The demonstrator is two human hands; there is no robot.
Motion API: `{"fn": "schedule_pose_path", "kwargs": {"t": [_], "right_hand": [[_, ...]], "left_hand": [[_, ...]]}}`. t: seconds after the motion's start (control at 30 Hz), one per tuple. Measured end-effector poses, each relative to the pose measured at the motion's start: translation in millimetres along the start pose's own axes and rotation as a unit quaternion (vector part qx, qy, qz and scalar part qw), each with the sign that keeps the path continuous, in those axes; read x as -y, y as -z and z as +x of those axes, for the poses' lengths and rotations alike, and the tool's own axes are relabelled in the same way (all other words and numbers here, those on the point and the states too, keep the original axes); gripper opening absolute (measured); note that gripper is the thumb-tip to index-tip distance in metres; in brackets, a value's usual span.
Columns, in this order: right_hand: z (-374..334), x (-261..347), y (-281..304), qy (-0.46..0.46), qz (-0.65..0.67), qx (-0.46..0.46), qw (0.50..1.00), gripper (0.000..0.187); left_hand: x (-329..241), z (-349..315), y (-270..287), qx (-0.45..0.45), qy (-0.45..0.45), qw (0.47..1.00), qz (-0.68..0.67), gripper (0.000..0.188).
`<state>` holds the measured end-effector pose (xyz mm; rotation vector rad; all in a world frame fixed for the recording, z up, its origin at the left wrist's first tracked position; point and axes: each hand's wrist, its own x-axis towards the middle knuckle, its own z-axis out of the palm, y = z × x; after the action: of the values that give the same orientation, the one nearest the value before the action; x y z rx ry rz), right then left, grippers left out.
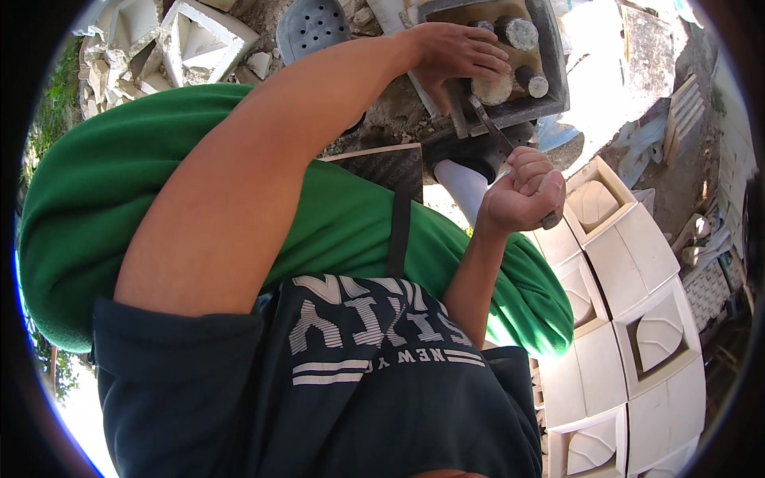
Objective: The person cleans concrete or stone residues from the inside of a mold using a small scraper tool, clearing away dried pieces to reveal the interior shape.
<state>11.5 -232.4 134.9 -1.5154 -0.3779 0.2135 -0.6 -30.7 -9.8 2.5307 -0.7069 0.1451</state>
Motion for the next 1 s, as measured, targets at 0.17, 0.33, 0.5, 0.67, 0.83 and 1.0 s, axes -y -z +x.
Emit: {"fn": "schedule_pose_path", "kwargs": {"t": [0.17,0.33,0.5,0.67,0.83,1.0], "right_hand": [[8,-6,-7,-0.064,-0.055,-0.07,0.994,0.04],[-4,-16,-10,-0.067,-0.095,-0.104,0.988,0.043],[2,19,0,-0.027,0.013,-0.051,0.998,0.04],[0,-6,-7,-0.072,-0.072,-0.068,0.993,0.039],[3,9,-7,-0.106,-0.016,-0.115,0.988,0.04],[16,2,-3,-0.097,-0.02,-0.086,0.991,0.038]], "left_hand": [[0,-2,-3,0.0,0.001,1.0,0.004,0.107],[-2,1,-1,0.01,0.009,1.0,0.013,0.109],[-2,2,-1,0.011,0.007,1.0,0.02,0.11],[-2,2,0,0.027,0.024,0.999,0.024,0.111],[-2,2,1,0.016,0.027,0.999,0.028,0.112],[3,0,6,-0.082,0.0,0.995,0.049,0.078]]}}
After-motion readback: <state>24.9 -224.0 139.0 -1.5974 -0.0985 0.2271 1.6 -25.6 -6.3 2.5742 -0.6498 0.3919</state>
